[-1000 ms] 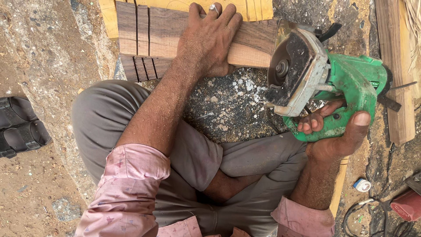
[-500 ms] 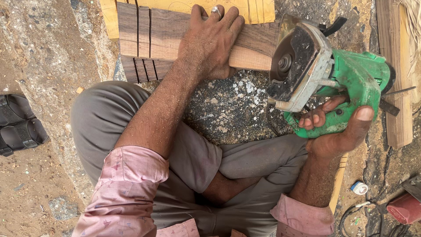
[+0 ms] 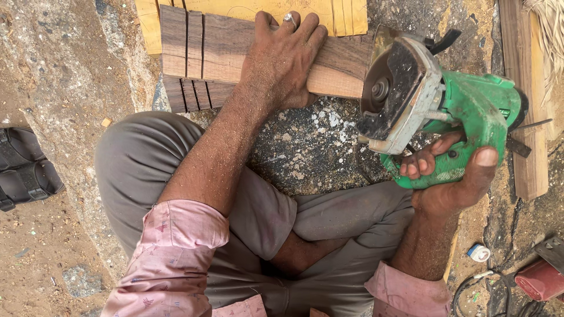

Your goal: The person uses a handheld angle grinder to cut multiple narrow slits into several small wooden planks. They hold each plank steady with one hand while guiding the grinder with the other, then set the cut pieces aside.

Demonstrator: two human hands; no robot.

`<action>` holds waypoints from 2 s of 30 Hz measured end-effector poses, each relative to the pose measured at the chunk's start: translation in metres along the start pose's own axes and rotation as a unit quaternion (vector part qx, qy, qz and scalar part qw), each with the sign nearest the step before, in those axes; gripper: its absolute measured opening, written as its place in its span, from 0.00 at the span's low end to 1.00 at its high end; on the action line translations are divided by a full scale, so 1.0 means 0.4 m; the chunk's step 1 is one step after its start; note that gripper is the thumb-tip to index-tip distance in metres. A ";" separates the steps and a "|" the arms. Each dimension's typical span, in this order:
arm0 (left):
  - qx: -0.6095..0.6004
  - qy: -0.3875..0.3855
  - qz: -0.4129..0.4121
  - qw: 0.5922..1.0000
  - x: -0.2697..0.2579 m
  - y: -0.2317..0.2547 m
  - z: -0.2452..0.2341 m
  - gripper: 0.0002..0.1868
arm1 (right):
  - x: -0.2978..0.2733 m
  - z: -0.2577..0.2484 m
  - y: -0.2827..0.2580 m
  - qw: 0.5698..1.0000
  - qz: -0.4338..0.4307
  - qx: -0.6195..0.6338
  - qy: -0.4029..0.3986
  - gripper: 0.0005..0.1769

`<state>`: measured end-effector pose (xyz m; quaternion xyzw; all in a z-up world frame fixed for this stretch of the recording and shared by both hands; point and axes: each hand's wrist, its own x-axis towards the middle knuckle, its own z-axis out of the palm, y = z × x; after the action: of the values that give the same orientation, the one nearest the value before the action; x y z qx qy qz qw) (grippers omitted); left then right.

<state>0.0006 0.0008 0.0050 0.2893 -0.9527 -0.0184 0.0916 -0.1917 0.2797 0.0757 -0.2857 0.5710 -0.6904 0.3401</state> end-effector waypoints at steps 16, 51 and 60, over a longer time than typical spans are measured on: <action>-0.018 -0.014 0.012 1.000 0.013 0.000 -0.012 0.66 | 0.062 0.013 -0.003 1.000 -0.006 0.010 -0.001 0.35; -0.003 -0.025 0.041 0.999 0.032 -0.018 0.008 0.62 | 0.104 -0.050 -0.116 0.995 -0.045 0.001 -0.093 0.36; -0.015 -0.029 0.021 0.999 0.007 -0.010 0.003 0.56 | -0.087 -0.095 -0.008 0.998 0.023 0.053 -0.003 0.35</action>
<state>0.0004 -0.0043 0.0040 0.2674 -0.9604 -0.0391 0.0681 -0.2007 0.3303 0.0717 -0.2560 0.5389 -0.7111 0.3720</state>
